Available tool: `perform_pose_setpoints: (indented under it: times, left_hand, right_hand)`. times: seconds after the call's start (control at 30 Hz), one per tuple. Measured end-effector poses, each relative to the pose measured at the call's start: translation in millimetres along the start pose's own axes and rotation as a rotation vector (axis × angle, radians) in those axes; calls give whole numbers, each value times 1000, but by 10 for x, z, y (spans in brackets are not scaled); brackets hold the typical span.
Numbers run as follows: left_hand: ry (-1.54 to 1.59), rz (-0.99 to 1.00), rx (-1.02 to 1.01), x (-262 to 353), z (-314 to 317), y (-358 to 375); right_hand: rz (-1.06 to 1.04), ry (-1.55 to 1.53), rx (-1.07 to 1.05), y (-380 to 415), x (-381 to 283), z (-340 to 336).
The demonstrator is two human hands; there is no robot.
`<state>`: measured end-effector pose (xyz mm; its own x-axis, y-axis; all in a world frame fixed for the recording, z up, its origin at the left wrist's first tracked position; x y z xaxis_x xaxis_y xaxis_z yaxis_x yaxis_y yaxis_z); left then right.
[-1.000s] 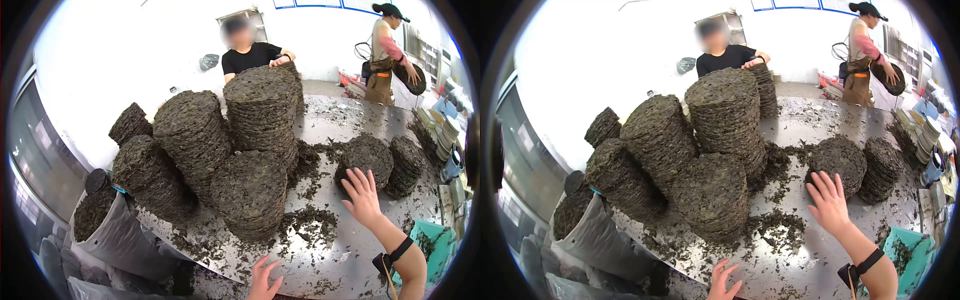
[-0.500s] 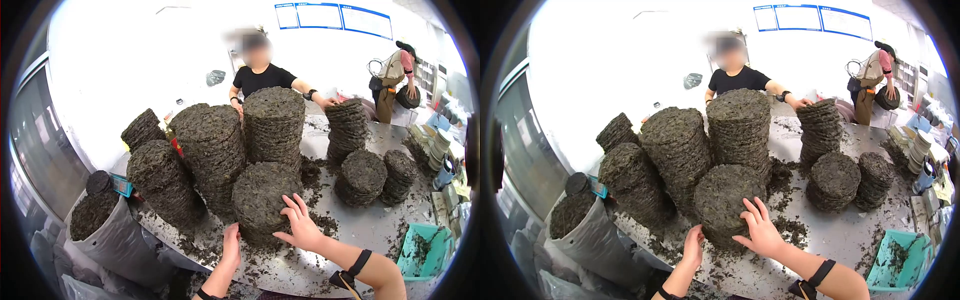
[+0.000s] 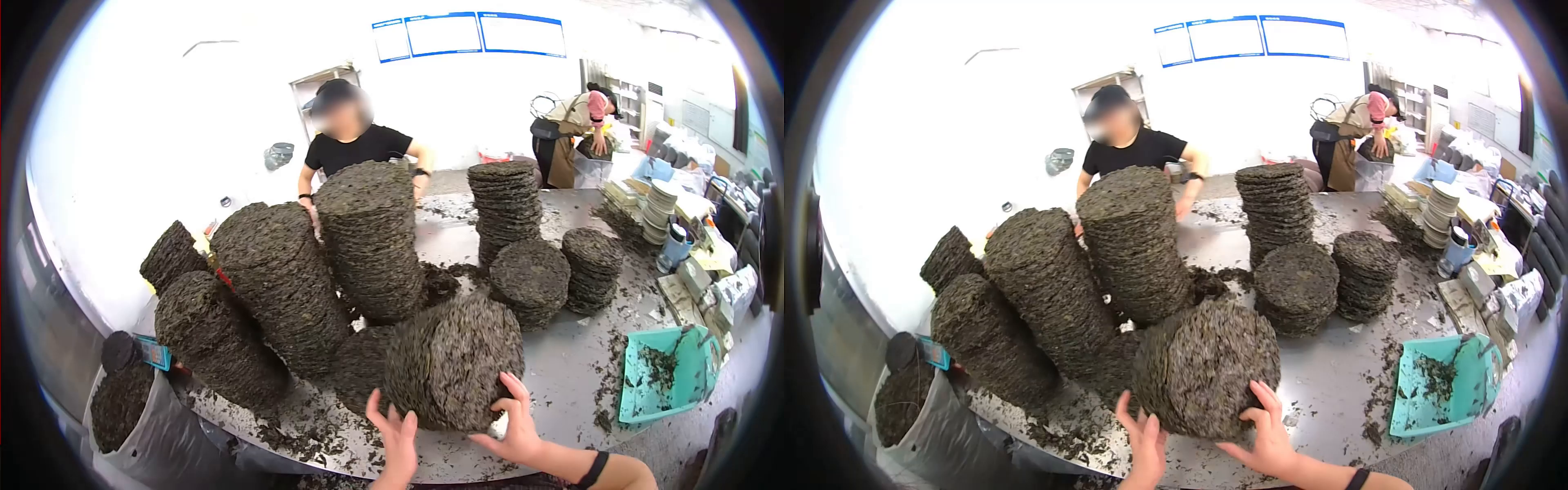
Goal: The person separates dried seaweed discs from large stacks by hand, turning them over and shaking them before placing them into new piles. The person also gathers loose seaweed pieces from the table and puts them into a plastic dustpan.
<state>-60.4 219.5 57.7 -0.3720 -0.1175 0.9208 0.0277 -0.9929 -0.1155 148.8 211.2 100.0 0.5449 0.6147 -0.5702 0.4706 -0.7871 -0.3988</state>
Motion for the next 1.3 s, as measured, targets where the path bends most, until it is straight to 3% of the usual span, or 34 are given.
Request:
perform_pose_setpoints:
  times: [0.17,0.23,0.27,0.33,0.37,0.43,0.5,0.6,0.67,0.7,0.77,0.83,0.9,0.97,1.07,1.1,1.13,1.17,1.2,1.3]
  left_hand:
    - [277,-207,45,-1144,64,562]
    - [345,-264,56,-1366,28,709]
    - [545,-337,96,-1546,-3,816]
    - [802,-458,197,-1651,-18,1034]
    - [796,-436,226,-1689,-75,1067]
    - [614,-363,69,-1725,-114,1045]
    - [506,-372,231,-1453,-3,1133]
    - [276,-457,245,-1473,-50,1150]
    - [201,-404,203,-1419,13,1105]
    - [268,-464,302,-1268,129,1101]
    - [135,-197,235,-1656,-126,1100]
    - [228,-424,347,-1374,61,1107]
    - [207,-382,339,-1424,28,1123]
    - [92,-383,279,-1628,-135,1156]
    - [180,-382,367,-1539,-139,1201]
    - [186,-417,373,-1544,-137,1187]
    - [312,-427,382,-1504,-78,1193]
    - [212,-484,365,-1411,-60,1220]
    - [299,-411,352,-1336,27,1193]
    - [240,-396,365,-1204,38,1205]
  right_hand:
    - [151,8,-124,668,60,-131]
    - [187,-112,-303,772,108,-24]
    - [197,141,-430,811,14,-37]
    - [153,119,-393,734,-260,-220]
    - [119,105,-348,672,-413,-351]
    - [-29,58,-332,560,-847,-658]
    - [-242,-605,-284,511,-1249,-1000]
    - [-451,-1116,-404,404,-1747,-1113]
    - [-567,-1150,-506,376,-1965,-1138]
    - [-613,-1171,-545,368,-2027,-1139]
    - [-628,-1184,-538,369,-2012,-1120]
    - [-595,-1168,-530,354,-1915,-1059]
    - [-745,-1196,-429,439,-1806,-982]
    - [-689,-1261,-453,460,-1762,-952]
    - [-595,-1307,-410,509,-1605,-823]
    - [-612,-1231,-492,499,-1668,-815]
    - [-664,-1243,-467,484,-1761,-849]
    - [-698,-1254,-434,472,-1855,-856]
    - [-636,-1239,-384,436,-1864,-848]
    - [-739,-1495,-367,426,-1938,-863]
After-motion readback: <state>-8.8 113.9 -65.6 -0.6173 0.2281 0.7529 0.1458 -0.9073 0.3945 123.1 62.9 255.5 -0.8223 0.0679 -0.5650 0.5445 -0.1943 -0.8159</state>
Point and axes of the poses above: each hand's wrist, its own y-axis away from the middle knuckle, its own z-axis out of the palm, x = y × z, the point moved 9 cm from there along -y, towards the middle knuckle, and after that the axes turned 13 degrees about -x, right-handed, at the moved point
